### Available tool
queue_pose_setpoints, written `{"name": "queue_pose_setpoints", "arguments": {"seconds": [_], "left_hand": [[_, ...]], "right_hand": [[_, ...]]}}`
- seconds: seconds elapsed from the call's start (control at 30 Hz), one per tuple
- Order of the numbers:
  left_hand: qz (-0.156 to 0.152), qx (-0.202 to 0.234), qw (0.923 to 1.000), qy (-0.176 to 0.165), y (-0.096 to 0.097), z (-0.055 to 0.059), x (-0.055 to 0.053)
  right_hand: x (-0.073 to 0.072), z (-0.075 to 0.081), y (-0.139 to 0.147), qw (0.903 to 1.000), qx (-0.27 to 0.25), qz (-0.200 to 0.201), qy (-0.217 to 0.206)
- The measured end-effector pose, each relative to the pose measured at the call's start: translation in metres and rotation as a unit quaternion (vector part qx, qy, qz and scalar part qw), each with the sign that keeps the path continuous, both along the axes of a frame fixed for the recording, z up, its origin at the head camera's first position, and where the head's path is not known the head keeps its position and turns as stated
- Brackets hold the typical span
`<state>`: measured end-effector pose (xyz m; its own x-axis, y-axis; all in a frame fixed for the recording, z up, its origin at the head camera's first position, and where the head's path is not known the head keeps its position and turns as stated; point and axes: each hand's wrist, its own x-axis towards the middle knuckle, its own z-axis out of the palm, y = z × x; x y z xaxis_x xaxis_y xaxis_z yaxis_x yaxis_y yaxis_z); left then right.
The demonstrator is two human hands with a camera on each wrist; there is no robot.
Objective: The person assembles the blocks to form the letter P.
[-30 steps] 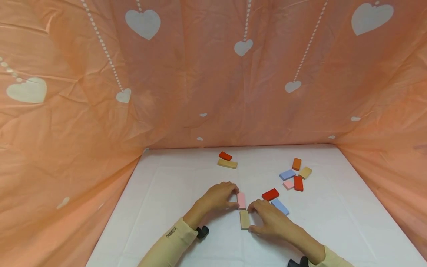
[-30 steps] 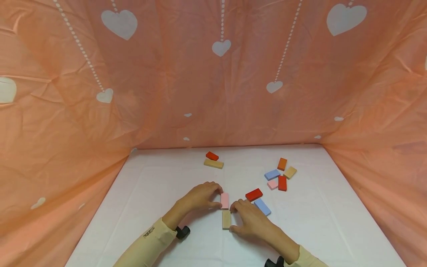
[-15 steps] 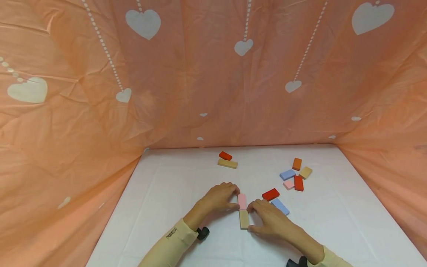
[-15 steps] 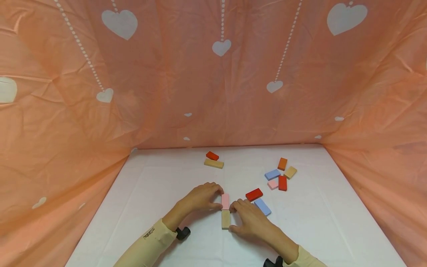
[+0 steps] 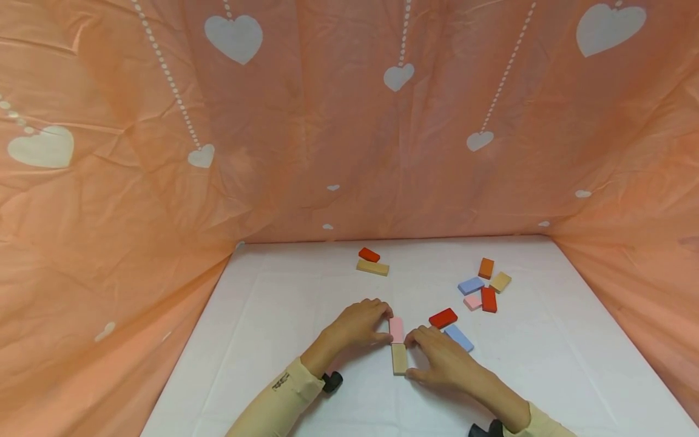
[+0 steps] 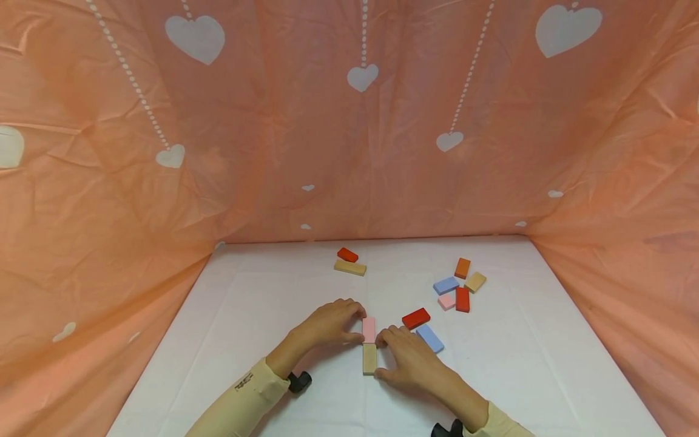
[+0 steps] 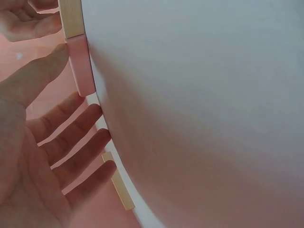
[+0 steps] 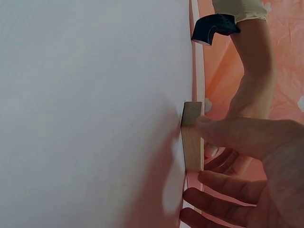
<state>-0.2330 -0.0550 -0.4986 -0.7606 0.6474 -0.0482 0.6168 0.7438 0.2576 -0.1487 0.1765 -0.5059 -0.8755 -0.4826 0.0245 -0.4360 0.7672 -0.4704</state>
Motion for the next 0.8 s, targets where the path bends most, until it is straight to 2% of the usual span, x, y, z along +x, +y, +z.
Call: {"name": "queue_pose_setpoints", "arguments": {"seconds": [0.13,0.27,0.43,0.57,0.8], "left_hand": [[0.004,0.005,1.0000,-0.001,-0.001,-0.001,0.001],[0.010,0.012,0.9999,-0.004,-0.002,-0.003,0.005],[0.017,0.008,0.9998,-0.004,-0.003,-0.002,0.014],[0.018,-0.001,0.9998,-0.002,-0.004,0.000,0.021],[0.032,0.018,0.9993,-0.004,-0.001,0.001,0.034]], "right_hand": [[-0.002,0.001,0.002,0.9998,-0.013,-0.014,-0.002],[-0.007,0.004,0.010,0.9979,-0.024,-0.057,0.017],[-0.016,0.007,0.026,0.9921,-0.036,-0.113,0.041],[-0.022,0.006,0.040,0.9879,-0.039,-0.139,0.056],[-0.029,-0.001,0.054,0.9795,-0.030,-0.175,0.095]]}}
